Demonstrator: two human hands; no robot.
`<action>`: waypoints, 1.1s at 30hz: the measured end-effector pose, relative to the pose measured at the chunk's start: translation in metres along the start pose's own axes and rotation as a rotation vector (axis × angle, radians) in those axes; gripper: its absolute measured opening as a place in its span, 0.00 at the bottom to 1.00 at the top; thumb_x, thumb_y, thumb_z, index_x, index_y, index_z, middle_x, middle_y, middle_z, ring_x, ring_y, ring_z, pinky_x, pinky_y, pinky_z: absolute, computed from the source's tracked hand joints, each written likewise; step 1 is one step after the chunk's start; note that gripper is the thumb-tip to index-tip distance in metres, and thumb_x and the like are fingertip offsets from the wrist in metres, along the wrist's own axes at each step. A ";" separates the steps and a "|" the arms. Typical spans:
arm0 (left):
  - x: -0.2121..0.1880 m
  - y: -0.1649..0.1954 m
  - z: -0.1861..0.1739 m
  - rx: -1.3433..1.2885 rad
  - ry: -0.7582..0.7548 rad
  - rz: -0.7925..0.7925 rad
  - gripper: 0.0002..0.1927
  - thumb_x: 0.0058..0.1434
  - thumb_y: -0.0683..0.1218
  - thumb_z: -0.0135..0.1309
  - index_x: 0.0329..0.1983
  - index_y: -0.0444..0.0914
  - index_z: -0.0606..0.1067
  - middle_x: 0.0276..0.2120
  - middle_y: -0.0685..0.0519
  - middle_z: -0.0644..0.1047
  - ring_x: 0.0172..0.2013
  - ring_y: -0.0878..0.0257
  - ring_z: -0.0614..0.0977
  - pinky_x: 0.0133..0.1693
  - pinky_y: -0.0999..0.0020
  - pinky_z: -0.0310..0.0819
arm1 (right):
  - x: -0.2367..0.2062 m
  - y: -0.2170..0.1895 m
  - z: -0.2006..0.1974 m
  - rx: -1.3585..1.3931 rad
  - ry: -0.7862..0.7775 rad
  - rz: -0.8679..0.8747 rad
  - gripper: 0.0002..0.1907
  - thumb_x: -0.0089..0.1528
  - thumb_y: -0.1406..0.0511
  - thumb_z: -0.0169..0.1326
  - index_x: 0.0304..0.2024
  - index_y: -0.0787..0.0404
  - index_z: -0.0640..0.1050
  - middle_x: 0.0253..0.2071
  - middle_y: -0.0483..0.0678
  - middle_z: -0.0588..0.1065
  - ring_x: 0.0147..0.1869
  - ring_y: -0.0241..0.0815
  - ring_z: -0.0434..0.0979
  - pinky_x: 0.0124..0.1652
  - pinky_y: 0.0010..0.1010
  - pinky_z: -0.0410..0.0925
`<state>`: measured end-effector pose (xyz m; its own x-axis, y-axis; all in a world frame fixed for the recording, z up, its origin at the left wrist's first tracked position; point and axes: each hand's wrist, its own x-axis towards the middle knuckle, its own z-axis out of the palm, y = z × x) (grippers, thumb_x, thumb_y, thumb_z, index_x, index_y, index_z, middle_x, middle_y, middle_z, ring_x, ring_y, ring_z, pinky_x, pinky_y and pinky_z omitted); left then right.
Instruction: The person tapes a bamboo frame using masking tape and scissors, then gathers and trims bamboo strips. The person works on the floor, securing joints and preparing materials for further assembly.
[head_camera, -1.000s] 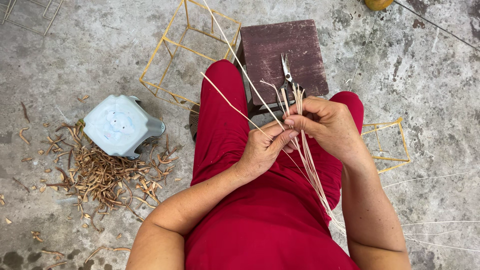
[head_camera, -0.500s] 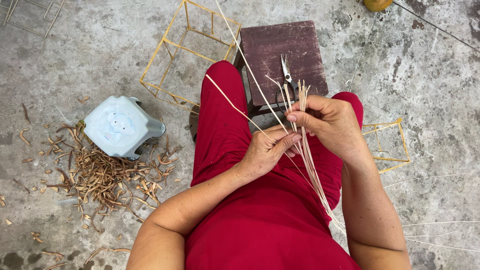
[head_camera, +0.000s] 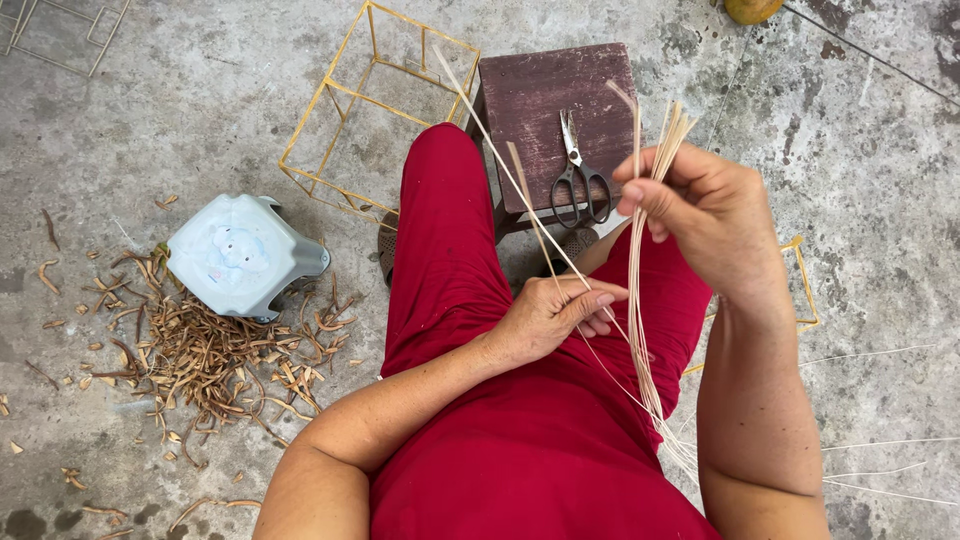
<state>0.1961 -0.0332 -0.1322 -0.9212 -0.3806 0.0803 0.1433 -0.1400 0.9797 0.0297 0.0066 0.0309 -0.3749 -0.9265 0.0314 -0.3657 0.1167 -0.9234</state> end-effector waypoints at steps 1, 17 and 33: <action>-0.001 -0.003 0.002 -0.024 -0.022 0.011 0.19 0.74 0.52 0.45 0.53 0.35 0.79 0.38 0.50 0.81 0.36 0.64 0.87 0.38 0.72 0.86 | 0.001 -0.003 -0.002 0.008 -0.003 -0.018 0.09 0.70 0.68 0.57 0.51 0.64 0.81 0.34 0.43 0.80 0.32 0.25 0.72 0.31 0.15 0.66; -0.003 -0.010 0.012 0.164 -0.341 -0.063 0.17 0.75 0.51 0.43 0.48 0.37 0.79 0.37 0.52 0.83 0.37 0.64 0.87 0.40 0.70 0.86 | 0.026 -0.024 0.003 0.081 -0.279 0.030 0.13 0.66 0.67 0.58 0.53 0.61 0.83 0.30 0.38 0.77 0.28 0.24 0.69 0.30 0.17 0.67; 0.001 -0.027 0.003 0.105 -0.559 -0.045 0.17 0.75 0.50 0.43 0.47 0.35 0.78 0.40 0.50 0.83 0.39 0.60 0.88 0.42 0.68 0.87 | 0.027 0.007 0.004 0.381 -0.390 0.132 0.14 0.68 0.65 0.56 0.51 0.67 0.83 0.31 0.43 0.77 0.28 0.27 0.70 0.29 0.18 0.66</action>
<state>0.1902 -0.0270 -0.1585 -0.9810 0.1690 0.0951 0.0891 -0.0427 0.9951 0.0204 -0.0186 0.0235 -0.0276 -0.9850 -0.1706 0.0234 0.1700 -0.9852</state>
